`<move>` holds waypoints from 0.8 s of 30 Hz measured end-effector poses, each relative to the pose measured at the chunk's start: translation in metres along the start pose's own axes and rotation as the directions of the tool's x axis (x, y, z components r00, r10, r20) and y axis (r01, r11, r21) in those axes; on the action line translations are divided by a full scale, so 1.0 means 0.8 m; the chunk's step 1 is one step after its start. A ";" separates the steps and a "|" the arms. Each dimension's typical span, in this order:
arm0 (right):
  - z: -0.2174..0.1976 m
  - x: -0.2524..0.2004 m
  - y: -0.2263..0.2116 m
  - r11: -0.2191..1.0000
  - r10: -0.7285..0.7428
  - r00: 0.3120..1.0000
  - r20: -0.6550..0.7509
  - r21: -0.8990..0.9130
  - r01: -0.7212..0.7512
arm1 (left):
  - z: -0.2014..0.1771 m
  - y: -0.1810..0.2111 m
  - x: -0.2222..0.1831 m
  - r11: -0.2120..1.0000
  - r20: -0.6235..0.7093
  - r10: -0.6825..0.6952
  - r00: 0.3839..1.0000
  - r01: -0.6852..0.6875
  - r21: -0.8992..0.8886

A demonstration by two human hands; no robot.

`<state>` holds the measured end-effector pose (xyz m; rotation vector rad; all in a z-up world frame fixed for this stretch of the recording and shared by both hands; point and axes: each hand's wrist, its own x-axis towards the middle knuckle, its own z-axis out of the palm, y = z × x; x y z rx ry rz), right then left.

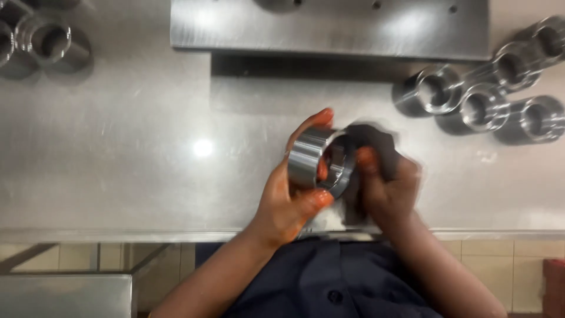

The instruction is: Cleaning and inspecting metal rings using a cloth and a dial indicator gauge.

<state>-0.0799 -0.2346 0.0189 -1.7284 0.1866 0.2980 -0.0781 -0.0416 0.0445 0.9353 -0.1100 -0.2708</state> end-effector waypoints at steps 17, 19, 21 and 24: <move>-0.007 -0.004 -0.041 0.970 -0.108 0.985 0.134 0.233 0.075 | -0.002 -0.026 0.016 0.876 0.131 -0.066 0.989 0.121 -0.467; 0.003 -0.007 -0.048 0.974 -0.209 0.978 0.016 0.092 0.207 | -0.003 -0.042 0.019 0.835 0.061 -0.082 0.995 0.102 -0.541; 0.007 -0.006 -0.049 0.947 -0.320 0.944 -0.076 -0.062 0.316 | -0.003 -0.051 0.019 0.791 -0.020 -0.097 0.995 0.065 -0.608; -0.006 0.000 -0.036 0.301 -0.822 0.498 0.277 -0.530 0.792 | -0.003 -0.046 0.021 0.659 -0.094 -0.140 0.986 0.022 -0.752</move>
